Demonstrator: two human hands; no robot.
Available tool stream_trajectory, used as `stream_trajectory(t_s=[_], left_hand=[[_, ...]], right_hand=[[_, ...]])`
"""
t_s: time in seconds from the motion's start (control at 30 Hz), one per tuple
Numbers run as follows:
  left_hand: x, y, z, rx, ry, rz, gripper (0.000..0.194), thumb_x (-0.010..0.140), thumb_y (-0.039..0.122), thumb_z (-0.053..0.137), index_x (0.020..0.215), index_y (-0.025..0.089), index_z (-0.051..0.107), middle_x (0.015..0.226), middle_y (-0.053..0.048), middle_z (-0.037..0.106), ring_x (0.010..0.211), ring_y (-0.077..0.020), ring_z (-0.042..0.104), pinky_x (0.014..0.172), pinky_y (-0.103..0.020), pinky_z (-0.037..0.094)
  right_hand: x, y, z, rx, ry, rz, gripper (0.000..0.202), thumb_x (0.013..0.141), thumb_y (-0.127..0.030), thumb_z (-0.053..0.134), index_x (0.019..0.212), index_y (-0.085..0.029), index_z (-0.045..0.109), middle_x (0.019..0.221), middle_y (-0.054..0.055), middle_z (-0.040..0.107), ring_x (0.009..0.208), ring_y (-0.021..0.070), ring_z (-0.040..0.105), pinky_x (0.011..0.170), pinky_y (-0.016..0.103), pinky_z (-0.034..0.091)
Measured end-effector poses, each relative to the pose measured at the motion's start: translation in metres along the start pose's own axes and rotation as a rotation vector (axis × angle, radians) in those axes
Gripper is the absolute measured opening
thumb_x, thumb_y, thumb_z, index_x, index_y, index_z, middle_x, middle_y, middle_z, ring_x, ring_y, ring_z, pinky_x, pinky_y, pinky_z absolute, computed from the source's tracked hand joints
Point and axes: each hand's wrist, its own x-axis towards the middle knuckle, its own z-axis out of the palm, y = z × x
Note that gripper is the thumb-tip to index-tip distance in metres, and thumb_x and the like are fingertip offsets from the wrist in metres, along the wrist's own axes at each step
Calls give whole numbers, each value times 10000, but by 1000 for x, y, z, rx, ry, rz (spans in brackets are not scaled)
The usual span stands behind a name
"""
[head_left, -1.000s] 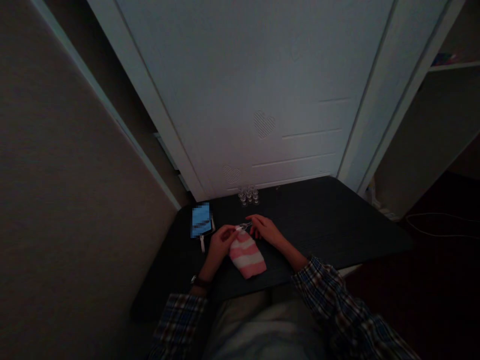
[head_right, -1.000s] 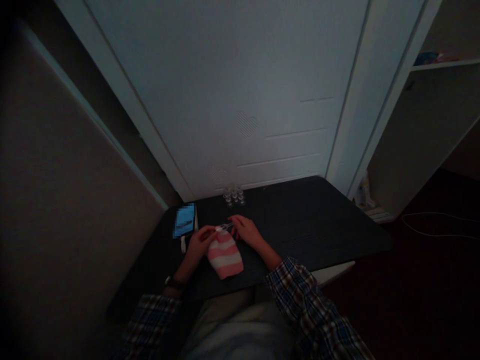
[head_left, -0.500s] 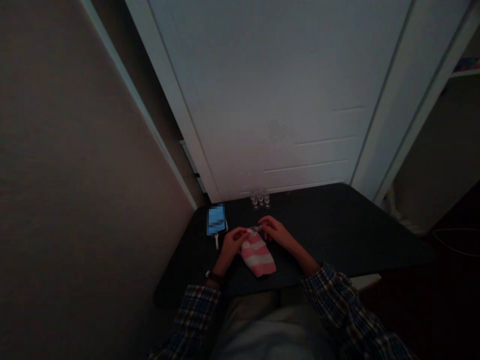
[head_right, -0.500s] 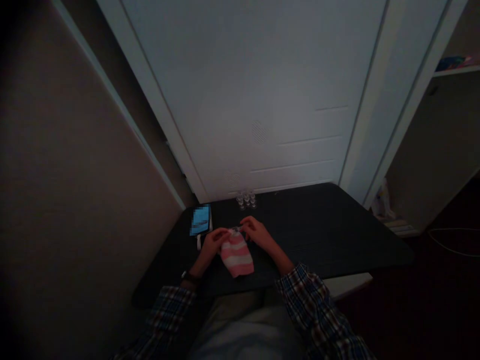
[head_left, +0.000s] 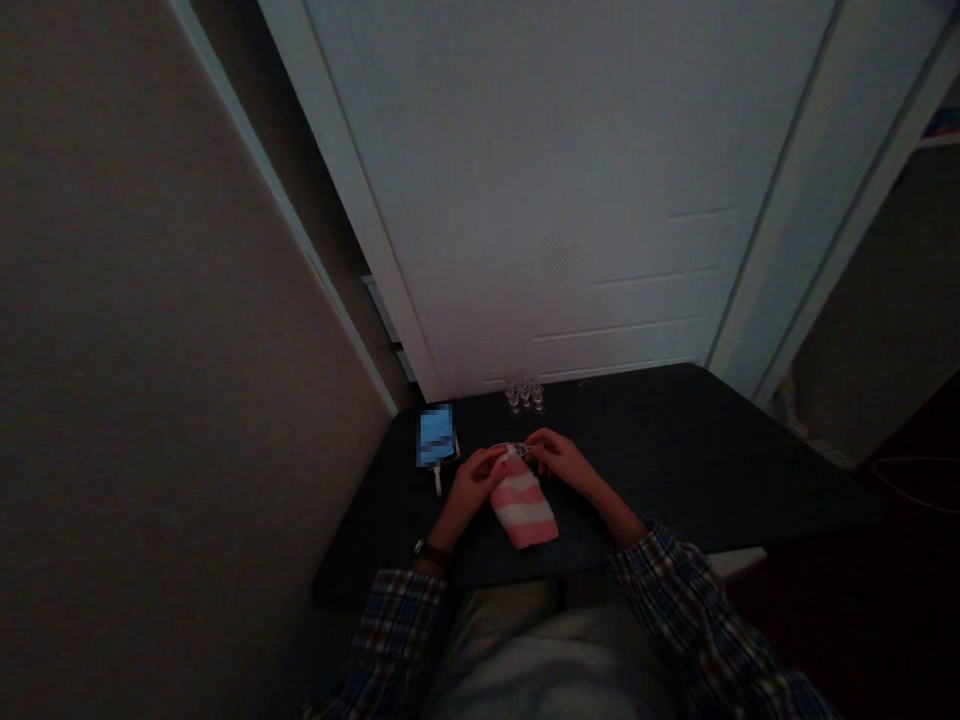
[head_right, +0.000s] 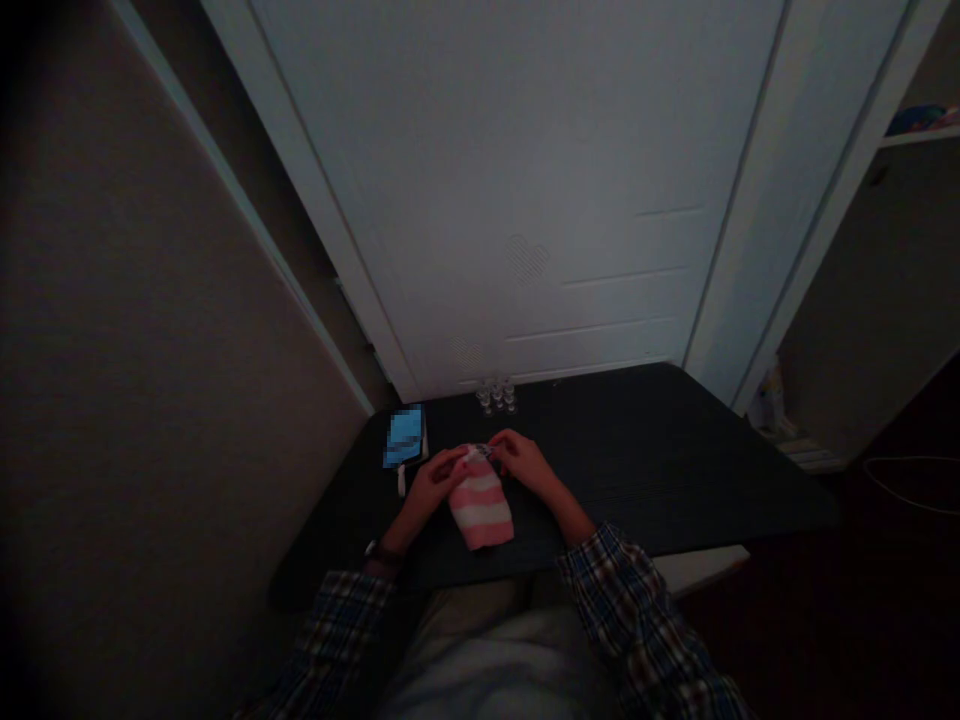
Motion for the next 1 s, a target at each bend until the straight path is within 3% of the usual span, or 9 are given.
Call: stream_trajectory(t_s=[0.2, 0.37, 0.57, 0.7, 0.9, 1.0], left_hand=[[1, 3, 0, -44, -31, -24, 339, 715, 311, 623, 1017, 163, 580, 1014, -73, 638, 892, -194, 615, 782, -297, 488], [-1, 5, -1, -42, -23, -62, 353, 710, 310, 626, 1024, 161, 567, 1038, -73, 626, 902, -198, 607, 751, -282, 490], [-8, 11, -1, -66, -45, -91, 342, 758, 340, 568, 1041, 149, 582, 1006, -80, 640, 862, -201, 606, 669, -256, 489], [-9, 11, -5, -119, -81, -145, 395, 788, 340, 522, 1138, 159, 542, 1050, -87, 629, 730, -167, 610, 551, -235, 469], [-6, 6, -6, -118, -67, -58, 383, 722, 264, 613, 1089, 161, 570, 1060, -78, 628, 886, -193, 597, 691, -247, 478], [-5, 3, -6, -92, -27, -51, 367, 709, 269, 623, 1055, 155, 581, 996, -74, 640, 841, -189, 605, 684, -257, 478]], right_hand=[[-1, 0, 3, -36, -25, 22, 167, 800, -292, 505, 898, -175, 572, 672, -11, 588, 497, 79, 509, 446, 182, 395], [-3, -4, 3, -70, -16, 27, 143, 797, -284, 510, 867, -179, 576, 687, -7, 601, 495, 80, 514, 457, 189, 393], [-5, -7, 2, -83, 35, -16, 145, 802, -283, 504, 866, -182, 585, 628, -24, 573, 479, 79, 500, 465, 194, 387], [-2, -5, 4, -73, 42, 2, 149, 810, -284, 496, 858, -172, 581, 672, -9, 599, 488, 77, 506, 467, 191, 390], [-2, -6, 4, -114, 25, 6, 171, 815, -300, 493, 872, -166, 583, 695, -8, 592, 521, 79, 514, 482, 187, 385], [-3, -8, 5, -157, 5, 24, 172, 823, -300, 482, 862, -168, 585, 692, -9, 593, 525, 79, 514, 496, 191, 384]])
